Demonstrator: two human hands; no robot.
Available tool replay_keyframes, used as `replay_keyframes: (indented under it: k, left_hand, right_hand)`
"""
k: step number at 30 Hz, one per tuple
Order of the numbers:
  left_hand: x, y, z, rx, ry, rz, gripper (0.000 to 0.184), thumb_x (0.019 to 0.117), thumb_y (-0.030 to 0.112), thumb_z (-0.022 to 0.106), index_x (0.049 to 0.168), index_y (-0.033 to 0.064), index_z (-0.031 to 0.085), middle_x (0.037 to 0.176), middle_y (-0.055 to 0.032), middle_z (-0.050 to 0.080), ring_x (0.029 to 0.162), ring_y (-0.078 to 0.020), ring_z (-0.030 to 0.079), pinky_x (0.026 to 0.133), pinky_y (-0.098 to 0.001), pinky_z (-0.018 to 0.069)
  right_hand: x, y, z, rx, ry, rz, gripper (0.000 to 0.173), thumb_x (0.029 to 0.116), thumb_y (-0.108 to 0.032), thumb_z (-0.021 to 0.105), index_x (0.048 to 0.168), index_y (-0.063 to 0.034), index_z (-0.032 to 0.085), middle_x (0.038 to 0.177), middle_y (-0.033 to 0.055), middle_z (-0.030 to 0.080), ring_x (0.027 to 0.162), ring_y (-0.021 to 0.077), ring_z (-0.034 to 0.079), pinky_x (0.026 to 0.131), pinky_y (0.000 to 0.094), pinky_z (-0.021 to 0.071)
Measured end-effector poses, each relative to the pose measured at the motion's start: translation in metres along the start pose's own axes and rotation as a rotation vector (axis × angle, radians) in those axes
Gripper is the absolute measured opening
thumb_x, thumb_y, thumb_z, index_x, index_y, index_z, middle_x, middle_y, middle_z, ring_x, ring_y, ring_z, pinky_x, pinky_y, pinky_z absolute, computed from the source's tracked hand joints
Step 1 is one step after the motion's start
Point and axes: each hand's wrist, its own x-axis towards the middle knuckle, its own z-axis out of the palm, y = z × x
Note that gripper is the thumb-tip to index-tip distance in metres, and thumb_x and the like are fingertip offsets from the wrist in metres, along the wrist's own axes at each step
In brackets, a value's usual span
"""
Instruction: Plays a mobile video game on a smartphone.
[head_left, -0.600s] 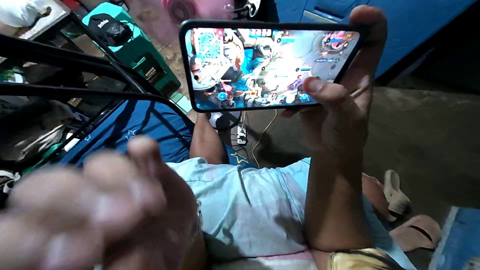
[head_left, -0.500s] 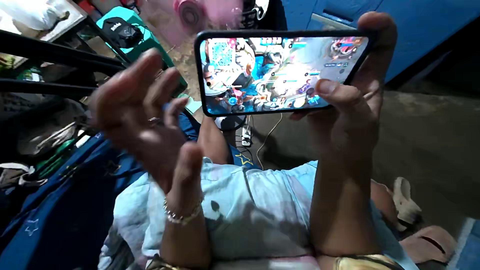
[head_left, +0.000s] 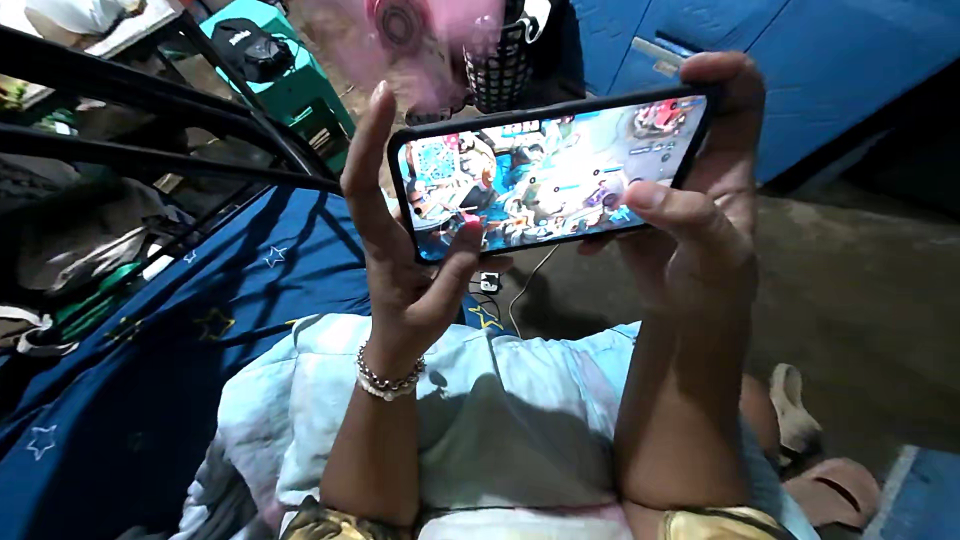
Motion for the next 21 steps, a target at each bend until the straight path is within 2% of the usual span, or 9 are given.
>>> replay_keyframes:
  k: [2,5,11,17,21]
  left_hand:
    - [0.0001,-0.0015,0.0005,-0.025,-0.002,-0.009,0.082,0.0941,0.012,0.070,0.158,0.0203,0.019,0.151,-0.0022,0.037,0.115,-0.0148,0.062,0.071,-0.0306,0.0651]
    - [0.0001,-0.0033,0.0015,-0.075,0.005,-0.023,0.077,0.0942,0.008,0.068,0.155,0.0204,0.022,0.145,-0.0015,0.042,0.111,-0.0139,0.064,0.070,-0.0304,0.0651]
    - [-0.0013,-0.0043,0.0007,-0.119,0.002,-0.061,0.072,0.0941,0.006,0.066,0.151,0.0237,0.026,0.137,-0.0021,0.048,0.102,-0.0145,0.067,0.060,-0.0314,0.0653]
    - [-0.0010,-0.0048,0.0031,-0.215,0.004,-0.068,0.070,0.0950,0.002,0.065,0.149,0.0230,0.026,0.134,-0.0031,0.050,0.097,-0.0155,0.070,0.062,-0.0322,0.0664]
    - [-0.0013,-0.0051,0.0037,-0.243,0.001,-0.085,0.067,0.0963,0.003,0.064,0.148,0.0233,0.027,0.134,-0.0035,0.050,0.099,-0.0169,0.070,0.064,-0.0337,0.0669]
  right_hand:
    - [-0.0002,-0.0010,-0.0020,-0.018,-0.021,0.003,0.065,0.0899,-0.010,0.069,0.143,-0.0222,0.034,0.128,0.0025,0.058,0.095,0.0142,0.070,0.056,0.0279,0.0636]
    - [-0.0005,-0.0023,-0.0058,-0.015,-0.069,0.016,0.067,0.0895,-0.012,0.072,0.143,-0.0235,0.033,0.129,0.0024,0.058,0.094,0.0146,0.071,0.055,0.0278,0.0634]
    - [-0.0014,-0.0054,-0.0090,0.047,-0.147,0.062,0.068,0.0905,-0.009,0.072,0.142,-0.0258,0.032,0.126,0.0036,0.060,0.082,0.0149,0.072,0.045,0.0286,0.0611]
    - [-0.0015,-0.0044,-0.0079,0.015,-0.120,0.039,0.073,0.0904,-0.006,0.070,0.148,-0.0234,0.029,0.130,0.0053,0.057,0.090,0.0167,0.072,0.046,0.0297,0.0618]
    - [-0.0011,-0.0047,-0.0078,0.011,-0.107,0.042,0.077,0.0901,-0.006,0.070,0.150,-0.0240,0.026,0.131,0.0053,0.057,0.091,0.0171,0.072,0.046,0.0307,0.0620]
